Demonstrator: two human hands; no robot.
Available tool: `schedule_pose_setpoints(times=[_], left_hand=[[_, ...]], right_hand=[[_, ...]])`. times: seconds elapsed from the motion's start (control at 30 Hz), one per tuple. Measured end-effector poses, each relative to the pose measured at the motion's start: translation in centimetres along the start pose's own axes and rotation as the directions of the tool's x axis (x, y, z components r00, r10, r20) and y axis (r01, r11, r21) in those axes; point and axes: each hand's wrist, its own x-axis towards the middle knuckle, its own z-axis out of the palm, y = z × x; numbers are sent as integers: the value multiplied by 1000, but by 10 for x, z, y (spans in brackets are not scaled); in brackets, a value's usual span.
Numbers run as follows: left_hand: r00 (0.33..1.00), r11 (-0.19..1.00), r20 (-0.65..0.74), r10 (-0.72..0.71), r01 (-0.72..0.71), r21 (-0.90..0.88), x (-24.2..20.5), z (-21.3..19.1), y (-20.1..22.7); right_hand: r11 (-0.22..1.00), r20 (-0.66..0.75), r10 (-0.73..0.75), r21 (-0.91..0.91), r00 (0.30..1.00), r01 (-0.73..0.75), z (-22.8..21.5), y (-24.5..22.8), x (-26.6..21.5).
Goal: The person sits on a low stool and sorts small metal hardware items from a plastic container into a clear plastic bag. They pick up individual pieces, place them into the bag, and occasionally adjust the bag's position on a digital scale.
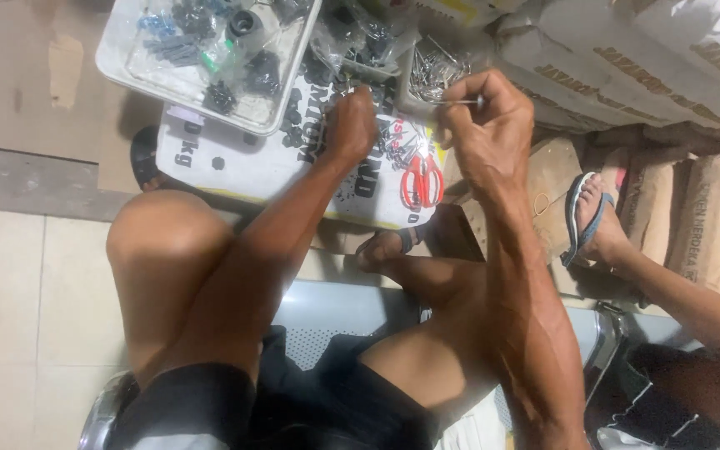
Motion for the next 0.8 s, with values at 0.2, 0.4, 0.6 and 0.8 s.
schedule_pose_setpoints(times=[0.2, 0.4, 0.6, 0.8], left_hand=[[951, 692, 190, -246, 309, -652, 11, -114, 112], [943, 681, 265, -203, 330, -653, -2, -193, 149], [943, 492, 284, -174, 333, -804, -3, -192, 134], [974, 596, 193, -120, 226, -770, -13, -186, 121]], right_hand=[[974, -193, 161, 190, 968, -124, -3, 27, -1], [978, -164, -124, 146, 979, 149, 14, 5, -3], [967, -143, -243, 47, 959, 252, 33, 2, 1], [921, -120, -381, -136, 917, 365, 42, 18, 8]])
